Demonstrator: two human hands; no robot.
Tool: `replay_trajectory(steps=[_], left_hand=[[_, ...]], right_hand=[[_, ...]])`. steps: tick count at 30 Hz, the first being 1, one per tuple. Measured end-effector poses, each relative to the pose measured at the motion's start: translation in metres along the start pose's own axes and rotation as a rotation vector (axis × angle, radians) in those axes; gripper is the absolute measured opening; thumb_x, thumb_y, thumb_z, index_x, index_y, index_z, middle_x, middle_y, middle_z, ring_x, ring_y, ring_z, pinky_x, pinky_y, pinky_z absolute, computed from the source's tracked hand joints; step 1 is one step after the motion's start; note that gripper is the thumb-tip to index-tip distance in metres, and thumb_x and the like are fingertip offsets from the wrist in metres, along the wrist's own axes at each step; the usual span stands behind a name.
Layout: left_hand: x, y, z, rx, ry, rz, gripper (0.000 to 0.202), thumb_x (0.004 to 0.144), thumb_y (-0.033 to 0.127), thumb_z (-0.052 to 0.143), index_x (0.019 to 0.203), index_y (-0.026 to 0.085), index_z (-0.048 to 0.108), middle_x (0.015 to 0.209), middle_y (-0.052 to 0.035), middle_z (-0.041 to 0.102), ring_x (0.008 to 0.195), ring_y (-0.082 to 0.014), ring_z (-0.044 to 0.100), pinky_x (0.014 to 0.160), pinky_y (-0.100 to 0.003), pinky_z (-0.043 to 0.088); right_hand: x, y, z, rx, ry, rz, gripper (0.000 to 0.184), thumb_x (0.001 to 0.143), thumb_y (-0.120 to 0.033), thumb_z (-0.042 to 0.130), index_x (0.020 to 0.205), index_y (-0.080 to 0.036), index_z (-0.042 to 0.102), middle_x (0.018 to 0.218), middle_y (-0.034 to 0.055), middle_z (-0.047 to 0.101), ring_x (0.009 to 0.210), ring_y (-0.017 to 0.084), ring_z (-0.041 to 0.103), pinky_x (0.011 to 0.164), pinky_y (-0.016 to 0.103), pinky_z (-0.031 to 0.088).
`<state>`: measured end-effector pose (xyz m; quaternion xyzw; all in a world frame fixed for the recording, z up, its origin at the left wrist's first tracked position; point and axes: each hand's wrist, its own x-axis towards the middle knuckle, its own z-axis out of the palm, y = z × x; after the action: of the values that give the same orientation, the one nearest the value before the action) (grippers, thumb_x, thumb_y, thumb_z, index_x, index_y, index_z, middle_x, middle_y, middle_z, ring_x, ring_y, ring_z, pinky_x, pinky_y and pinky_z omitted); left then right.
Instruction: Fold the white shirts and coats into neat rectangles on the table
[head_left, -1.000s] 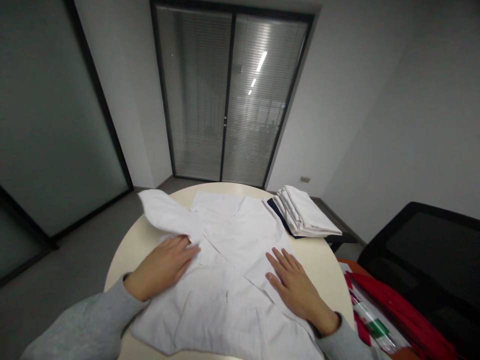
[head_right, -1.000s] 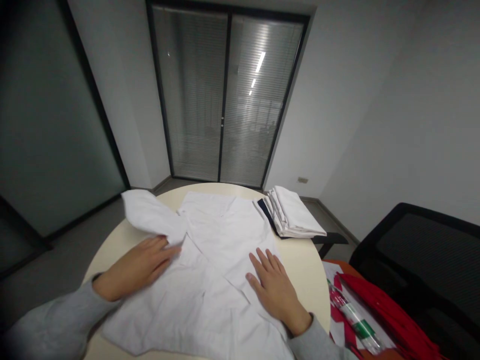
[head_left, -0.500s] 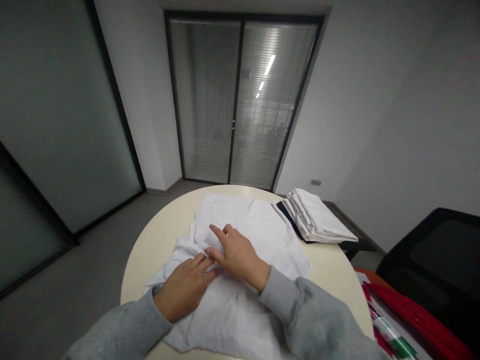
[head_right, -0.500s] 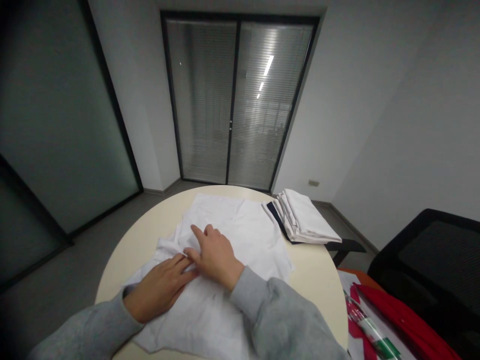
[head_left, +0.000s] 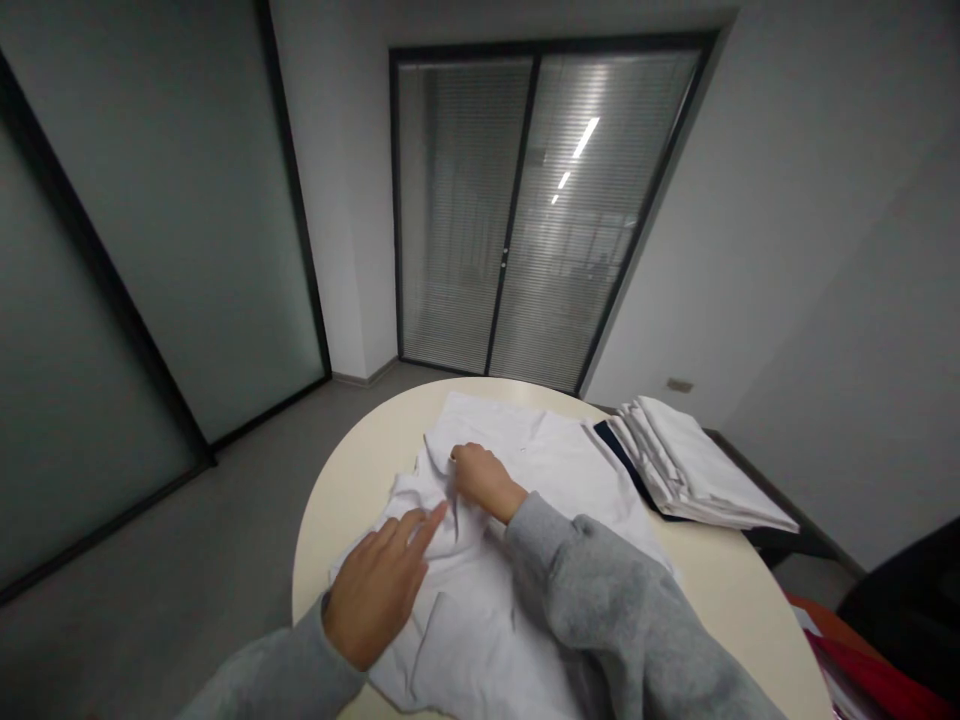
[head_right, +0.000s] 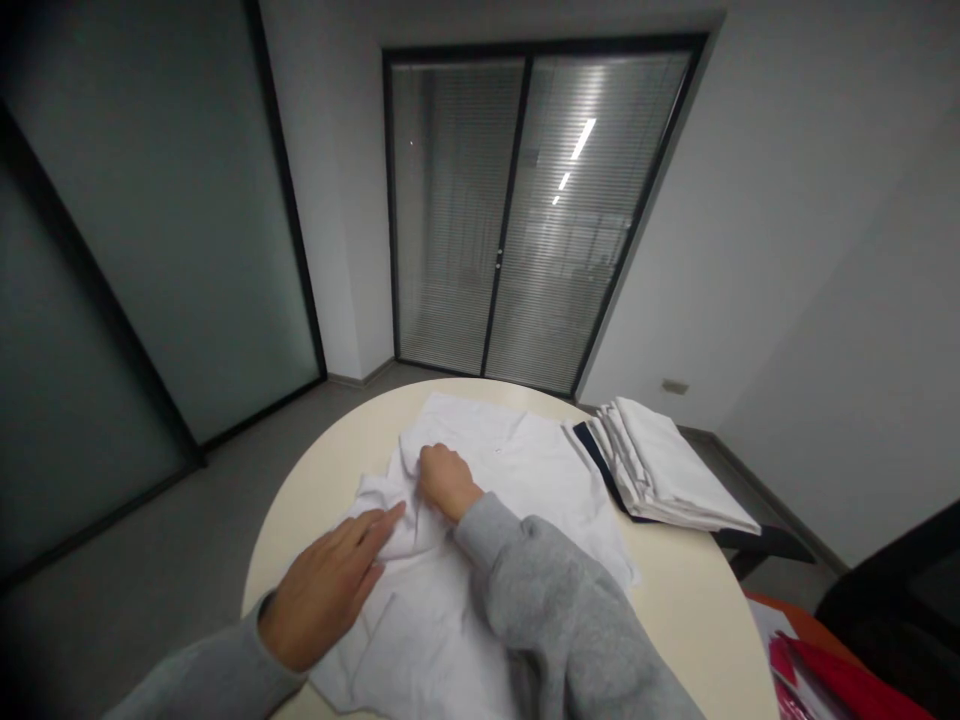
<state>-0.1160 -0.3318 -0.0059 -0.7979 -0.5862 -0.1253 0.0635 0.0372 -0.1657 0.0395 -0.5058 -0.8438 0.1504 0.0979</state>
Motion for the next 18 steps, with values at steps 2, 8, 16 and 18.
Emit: replay_trajectory(steps=[2, 8, 16, 18], left_hand=[[-0.011, -0.011, -0.001, 0.032, 0.048, -0.127, 0.061, 0.098, 0.019, 0.055, 0.157, 0.022, 0.042, 0.129, -0.0121, 0.066, 0.109, -0.0297, 0.060, 0.090, -0.044, 0.047], [-0.029, -0.048, -0.005, -0.016, 0.080, -0.304, 0.024, 0.095, 0.019, 0.052, 0.108, 0.023, 0.071, 0.106, -0.0076, 0.070, 0.105, -0.0290, 0.062, 0.088, -0.043, 0.045], [-0.047, -0.055, 0.011, -0.366, 0.222, -0.214, 0.030, 0.086, 0.017, 0.053, 0.110, 0.023, 0.068, 0.105, -0.0074, 0.070, 0.101, -0.0265, 0.064, 0.094, -0.040, 0.052], [-0.051, -0.049, 0.009, -0.396, 0.194, -0.114, 0.034, 0.086, 0.015, 0.052, 0.113, 0.025, 0.070, 0.104, -0.0068, 0.071, 0.101, -0.0256, 0.065, 0.094, -0.038, 0.054]], right_hand=[[0.004, 0.018, -0.008, 0.184, 0.126, 0.058, 0.024, 0.079, -0.011, 0.059, 0.099, -0.014, 0.071, 0.108, 0.0150, 0.073, 0.105, 0.026, 0.068, 0.092, 0.037, 0.051], [0.004, 0.085, -0.035, 0.774, 0.402, 0.238, 0.007, 0.076, -0.019, 0.052, 0.083, -0.021, 0.053, 0.075, 0.0022, 0.062, 0.073, 0.019, 0.065, 0.068, 0.031, 0.057], [-0.040, 0.149, -0.014, 0.961, 0.586, 0.379, 0.012, 0.074, -0.025, 0.048, 0.085, -0.025, 0.042, 0.071, 0.0005, 0.054, 0.067, 0.021, 0.065, 0.065, 0.038, 0.061], [-0.044, 0.158, -0.007, 0.852, 0.635, 0.383, 0.017, 0.081, -0.031, 0.044, 0.095, -0.024, 0.047, 0.079, 0.0032, 0.057, 0.074, 0.023, 0.065, 0.069, 0.041, 0.061]])
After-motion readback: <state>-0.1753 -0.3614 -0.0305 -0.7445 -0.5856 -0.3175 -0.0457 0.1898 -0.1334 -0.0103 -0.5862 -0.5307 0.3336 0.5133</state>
